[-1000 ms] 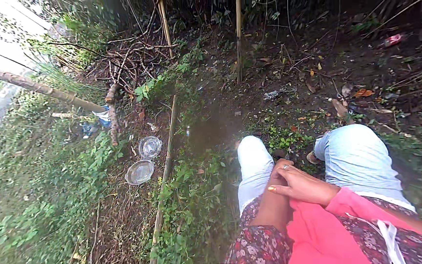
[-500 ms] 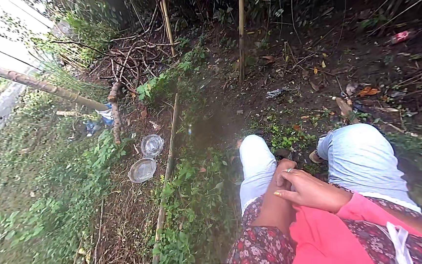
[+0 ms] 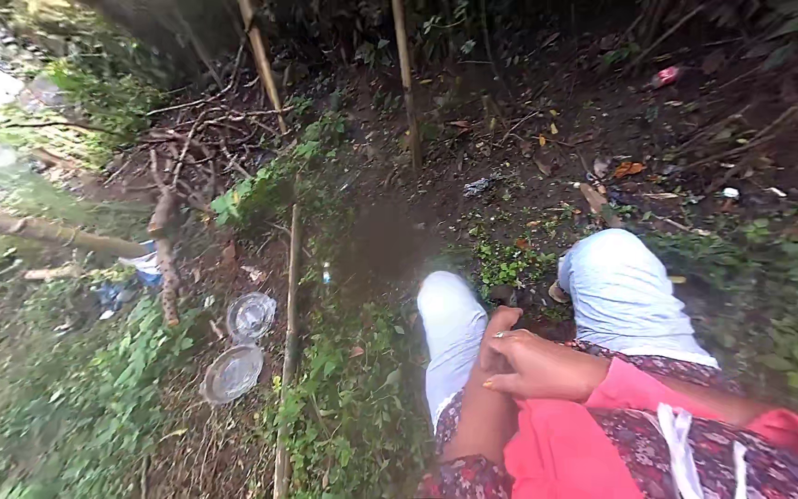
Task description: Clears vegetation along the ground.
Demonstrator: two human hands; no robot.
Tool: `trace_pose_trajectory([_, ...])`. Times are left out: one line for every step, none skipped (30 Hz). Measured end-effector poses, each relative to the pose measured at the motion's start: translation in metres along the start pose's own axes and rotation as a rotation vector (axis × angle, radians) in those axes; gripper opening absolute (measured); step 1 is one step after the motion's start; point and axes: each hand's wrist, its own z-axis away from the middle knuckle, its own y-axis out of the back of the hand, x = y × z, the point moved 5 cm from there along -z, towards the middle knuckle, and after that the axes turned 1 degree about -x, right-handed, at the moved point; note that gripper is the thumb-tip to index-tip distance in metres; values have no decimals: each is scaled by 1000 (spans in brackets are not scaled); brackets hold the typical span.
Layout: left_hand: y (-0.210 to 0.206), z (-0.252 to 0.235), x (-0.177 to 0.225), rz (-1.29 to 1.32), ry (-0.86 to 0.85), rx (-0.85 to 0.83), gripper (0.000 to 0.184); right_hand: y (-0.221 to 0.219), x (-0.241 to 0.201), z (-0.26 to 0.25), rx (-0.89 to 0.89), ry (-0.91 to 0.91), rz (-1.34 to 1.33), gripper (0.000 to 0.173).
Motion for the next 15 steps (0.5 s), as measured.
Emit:
trace_pose_trajectory([-1,-4,0,7,6,-9,32,0,5,-2,-3,-24,-1,41])
trace_pose_trajectory([-1,-8,0,17,10,-8,31,-1,11,-4,-13,-55,13,49])
trace_pose_trajectory([0,-11,-1,28,13,-1,31,-3,16,-6,-27,-77,36,56])
trace_pose_trajectory([1,-11,-1,45,22,11,32,-6,18,-6,-42,-74,43,59])
trace_pose_trajectory([2,-7,-1,66,37,19,32,-8,17,-6,-52,-40,29,57])
trace_pose_trajectory([2,-6,-1,93,45,25,32,-9,14,-4,-57,13,3,53])
trace_pose_trajectory([3,-5,-1,135,51,24,34,-9,11,-3,-51,80,-33,46])
trace_pose_trajectory([4,-5,-1,189,41,27,34,-7,9,-2,-25,149,-90,39])
trace_pose_trajectory([6,-3,-1,264,12,27,34,-5,8,-1,13,216,-174,32])
trace_pose_trajectory([9,-1,0,351,-30,22,34,-4,9,-1,52,266,-247,28])
trace_pose_trajectory([11,8,5,431,-80,17,34,-3,12,-2,96,289,-282,25])
trace_pose_trajectory([14,22,14,499,-124,17,35,-3,17,-5,136,272,-259,23])
trace_pose_trajectory([16,42,26,541,-152,53,37,-2,24,-8,175,230,-183,23])
trace_pose_trajectory([18,67,41,542,-186,125,36,-2,30,-11,196,168,-103,23])
trace_pose_trajectory([22,84,51,525,-267,201,33,-1,35,-15,217,116,-59,24])
